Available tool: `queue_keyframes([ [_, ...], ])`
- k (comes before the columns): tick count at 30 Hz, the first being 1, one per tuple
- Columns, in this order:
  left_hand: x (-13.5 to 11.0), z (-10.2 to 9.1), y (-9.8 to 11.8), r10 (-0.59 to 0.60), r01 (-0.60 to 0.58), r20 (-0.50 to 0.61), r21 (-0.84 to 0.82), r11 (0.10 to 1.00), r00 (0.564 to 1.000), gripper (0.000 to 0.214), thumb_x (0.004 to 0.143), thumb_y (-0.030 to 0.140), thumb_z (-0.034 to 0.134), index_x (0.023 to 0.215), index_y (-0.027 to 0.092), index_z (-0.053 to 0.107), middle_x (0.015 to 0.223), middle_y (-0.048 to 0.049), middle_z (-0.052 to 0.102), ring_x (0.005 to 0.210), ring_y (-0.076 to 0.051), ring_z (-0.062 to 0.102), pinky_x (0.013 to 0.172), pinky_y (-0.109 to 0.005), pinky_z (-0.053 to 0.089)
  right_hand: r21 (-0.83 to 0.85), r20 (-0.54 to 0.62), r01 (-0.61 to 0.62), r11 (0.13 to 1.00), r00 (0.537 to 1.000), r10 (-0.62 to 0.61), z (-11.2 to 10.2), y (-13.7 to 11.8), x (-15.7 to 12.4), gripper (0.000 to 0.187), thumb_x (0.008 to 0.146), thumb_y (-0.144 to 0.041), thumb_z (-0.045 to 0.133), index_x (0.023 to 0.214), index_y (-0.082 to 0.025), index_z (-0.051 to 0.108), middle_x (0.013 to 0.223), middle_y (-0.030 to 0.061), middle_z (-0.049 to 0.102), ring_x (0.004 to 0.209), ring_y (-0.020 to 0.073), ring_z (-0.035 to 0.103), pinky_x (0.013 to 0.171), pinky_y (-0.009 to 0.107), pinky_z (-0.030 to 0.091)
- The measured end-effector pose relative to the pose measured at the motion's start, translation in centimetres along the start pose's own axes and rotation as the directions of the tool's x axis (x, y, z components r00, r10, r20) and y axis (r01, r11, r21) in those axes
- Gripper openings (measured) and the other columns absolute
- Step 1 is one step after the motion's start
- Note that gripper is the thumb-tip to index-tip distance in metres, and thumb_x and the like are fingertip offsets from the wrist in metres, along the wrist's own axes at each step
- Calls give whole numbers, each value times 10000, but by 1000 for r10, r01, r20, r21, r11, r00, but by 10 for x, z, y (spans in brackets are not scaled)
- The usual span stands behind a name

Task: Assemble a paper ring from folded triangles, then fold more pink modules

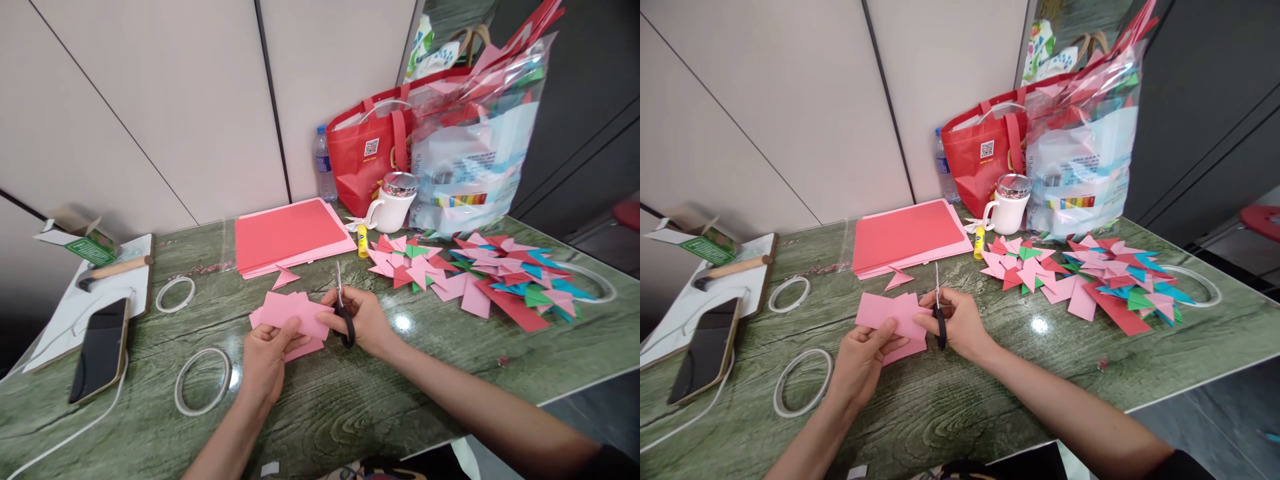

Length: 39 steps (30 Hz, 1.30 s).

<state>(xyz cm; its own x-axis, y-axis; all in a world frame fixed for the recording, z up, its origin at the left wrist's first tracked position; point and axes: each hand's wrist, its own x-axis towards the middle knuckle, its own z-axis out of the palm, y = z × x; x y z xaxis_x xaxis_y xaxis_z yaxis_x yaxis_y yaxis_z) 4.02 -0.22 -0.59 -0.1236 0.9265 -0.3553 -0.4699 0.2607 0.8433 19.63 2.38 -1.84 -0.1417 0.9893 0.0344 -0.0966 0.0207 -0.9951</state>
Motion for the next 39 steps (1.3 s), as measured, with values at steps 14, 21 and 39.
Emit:
queue_keyframes([
  [14, -1, -1, 2, 11, -12, 8, 23, 1000, 1000, 244, 499, 198, 805, 694, 102, 691, 669, -51, 713, 566, -174, 657, 581, -311, 573, 14, 28, -2, 1000, 1000, 1, 0, -3, 0, 322, 565, -376, 753, 733, -158, 587, 644, -7, 564, 542, 95, 500, 504, 223, 419],
  [21, -1, -2, 9, -65, 69, 113, -25, 997, 991, 230, 603, 247, 757, 765, 94, 698, 795, -104, 726, 699, -215, 679, 688, -367, 566, -2, 67, -14, 1000, 998, 14, -2, -3, 2, 317, 528, -315, 780, 722, -152, 589, 668, -5, 580, 580, 101, 520, 551, 230, 428],
  [39, 2, -4, 8, 135, -137, -26, -105, 985, 990, 183, 497, 171, 800, 649, 123, 708, 645, -49, 714, 663, -194, 666, 648, -298, 548, -953, 168, 170, 249, 985, -29, -32, -5, 19, 432, 699, -66, 570, 1119, -163, 545, 1019, 92, 619, 885, 247, 595, 748, 326, 418],
])
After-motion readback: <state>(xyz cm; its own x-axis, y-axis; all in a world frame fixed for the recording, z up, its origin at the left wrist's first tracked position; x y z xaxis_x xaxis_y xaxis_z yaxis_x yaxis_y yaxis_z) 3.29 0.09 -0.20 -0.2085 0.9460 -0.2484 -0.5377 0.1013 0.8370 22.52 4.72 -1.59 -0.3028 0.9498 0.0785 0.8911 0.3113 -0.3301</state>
